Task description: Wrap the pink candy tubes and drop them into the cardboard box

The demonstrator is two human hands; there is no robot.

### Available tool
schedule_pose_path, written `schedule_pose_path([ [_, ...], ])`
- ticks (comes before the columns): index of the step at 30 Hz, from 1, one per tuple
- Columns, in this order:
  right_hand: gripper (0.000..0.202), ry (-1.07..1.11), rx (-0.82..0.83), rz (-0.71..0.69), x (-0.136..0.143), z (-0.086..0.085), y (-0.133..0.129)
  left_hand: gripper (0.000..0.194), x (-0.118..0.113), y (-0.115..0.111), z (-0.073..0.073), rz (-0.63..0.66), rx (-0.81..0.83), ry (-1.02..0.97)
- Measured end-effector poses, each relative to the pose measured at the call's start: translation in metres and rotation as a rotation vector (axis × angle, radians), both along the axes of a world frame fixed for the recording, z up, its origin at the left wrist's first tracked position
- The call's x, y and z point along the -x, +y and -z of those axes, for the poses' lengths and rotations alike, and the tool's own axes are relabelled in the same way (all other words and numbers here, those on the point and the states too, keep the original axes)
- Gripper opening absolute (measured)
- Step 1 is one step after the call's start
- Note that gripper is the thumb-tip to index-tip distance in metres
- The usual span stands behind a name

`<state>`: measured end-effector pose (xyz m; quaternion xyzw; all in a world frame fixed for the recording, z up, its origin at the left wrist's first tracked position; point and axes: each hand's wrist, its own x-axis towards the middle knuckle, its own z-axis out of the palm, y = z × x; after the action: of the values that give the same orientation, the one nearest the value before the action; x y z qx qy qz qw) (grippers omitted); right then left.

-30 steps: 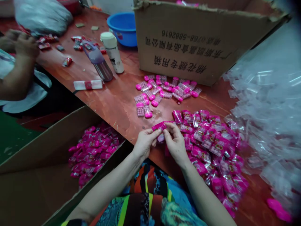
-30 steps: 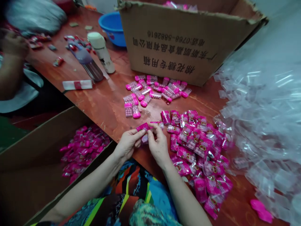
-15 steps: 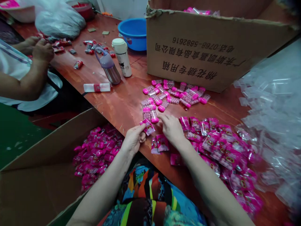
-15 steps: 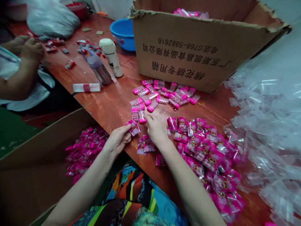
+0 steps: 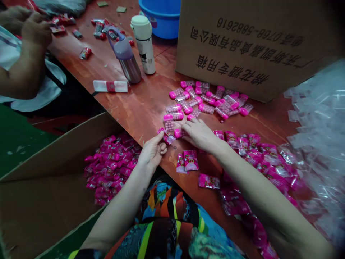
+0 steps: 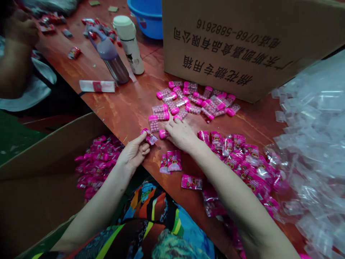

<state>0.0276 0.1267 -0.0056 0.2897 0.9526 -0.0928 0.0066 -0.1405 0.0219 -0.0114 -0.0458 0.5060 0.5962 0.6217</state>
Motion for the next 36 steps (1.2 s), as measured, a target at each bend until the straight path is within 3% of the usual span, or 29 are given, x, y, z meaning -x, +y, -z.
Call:
schedule_pose_path([
  [3, 0.045, 0.1, 0.091, 0.152, -0.01, 0.003, -0.005, 0.021, -0.005, 0.003, -0.001, -0.015, 0.008, -0.067],
  [6, 0.035, 0.339, 0.267, 0.308, -0.025, -0.001, -0.021, 0.016, -0.012, 0.006, -0.003, -0.036, 0.017, -0.133],
  [10, 0.035, 0.833, 0.685, 0.617, -0.036, -0.008, -0.06, 0.02, -0.027, 0.011, -0.007, -0.075, 0.05, -0.198],
  [13, 0.04, 1.039, 0.816, 0.832, -0.032, -0.002, -0.089, 0.018, -0.042, 0.013, -0.01, -0.052, 0.051, -0.228],
  [18, 0.045, 1.096, 0.779, 0.945, -0.028, 0.011, -0.113, 0.019, -0.064, 0.011, -0.015, 0.041, 0.013, -0.231],
  [23, 0.045, 1.016, 0.69, 0.997, -0.039, 0.007, -0.124, 0.025, -0.079, 0.006, -0.016, 0.144, -0.018, -0.218],
  [29, 0.06, 0.982, 0.632, 0.915, -0.056, 0.007, -0.133, 0.034, -0.095, -0.003, -0.014, 0.348, -0.079, -0.161],
  [33, 0.063, 0.765, 0.497, 0.885, -0.066, -0.001, -0.137, 0.036, -0.102, -0.01, -0.012, 0.542, -0.158, -0.121],
  [36, 0.066, 0.713, 0.459, 0.857, -0.072, -0.005, -0.14, 0.036, -0.105, -0.01, -0.013, 0.592, -0.175, -0.123],
])
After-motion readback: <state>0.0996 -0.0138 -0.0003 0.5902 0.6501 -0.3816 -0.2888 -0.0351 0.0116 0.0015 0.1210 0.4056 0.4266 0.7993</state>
